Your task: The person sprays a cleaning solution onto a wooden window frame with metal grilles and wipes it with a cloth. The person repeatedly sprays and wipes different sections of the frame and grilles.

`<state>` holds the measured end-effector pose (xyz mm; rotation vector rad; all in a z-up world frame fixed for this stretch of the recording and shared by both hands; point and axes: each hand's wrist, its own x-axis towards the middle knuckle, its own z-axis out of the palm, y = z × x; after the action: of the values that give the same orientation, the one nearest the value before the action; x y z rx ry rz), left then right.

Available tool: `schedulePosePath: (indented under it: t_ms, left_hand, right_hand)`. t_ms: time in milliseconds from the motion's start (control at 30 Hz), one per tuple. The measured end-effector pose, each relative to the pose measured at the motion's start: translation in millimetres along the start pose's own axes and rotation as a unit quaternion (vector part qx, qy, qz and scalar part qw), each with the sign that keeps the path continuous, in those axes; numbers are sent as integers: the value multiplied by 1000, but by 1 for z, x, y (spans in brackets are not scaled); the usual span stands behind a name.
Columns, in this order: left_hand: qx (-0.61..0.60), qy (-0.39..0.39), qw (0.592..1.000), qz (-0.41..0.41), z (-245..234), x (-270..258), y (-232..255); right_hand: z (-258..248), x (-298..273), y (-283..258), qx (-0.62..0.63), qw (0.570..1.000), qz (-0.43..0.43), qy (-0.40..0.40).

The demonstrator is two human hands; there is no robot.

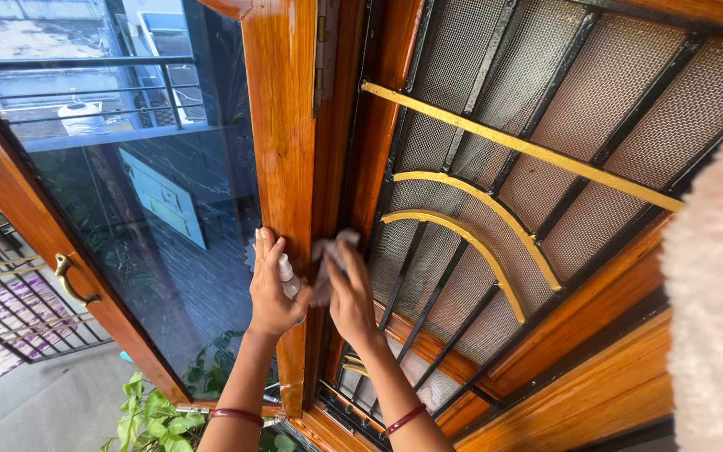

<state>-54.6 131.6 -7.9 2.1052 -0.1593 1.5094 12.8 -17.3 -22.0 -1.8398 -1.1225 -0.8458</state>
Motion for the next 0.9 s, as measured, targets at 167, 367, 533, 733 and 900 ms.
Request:
schedulePosePath:
  t_ms: [167,367,533,733,900]
  left_hand:
    - [-6,-7,1000,-3,-1,-1,-4]
    - [-8,1,1000,-2,4,-5,-9]
    - [-5,13,1000,-1,8,-4,-10]
    - [-12,5,1000,-4,3,-4,-6]
    - [-13,-5,1000,-4,-1,-3,-6]
  right_hand:
    - [1,65,-8,-60,998,-26,6]
    - [22,38,-6,-29,999,-11,36]
    - [50,-25,9,-45,998,41,-5]
    - [54,-81,30,-16,994,44,-99]
    - [10,-69,15,-13,991,36,-125]
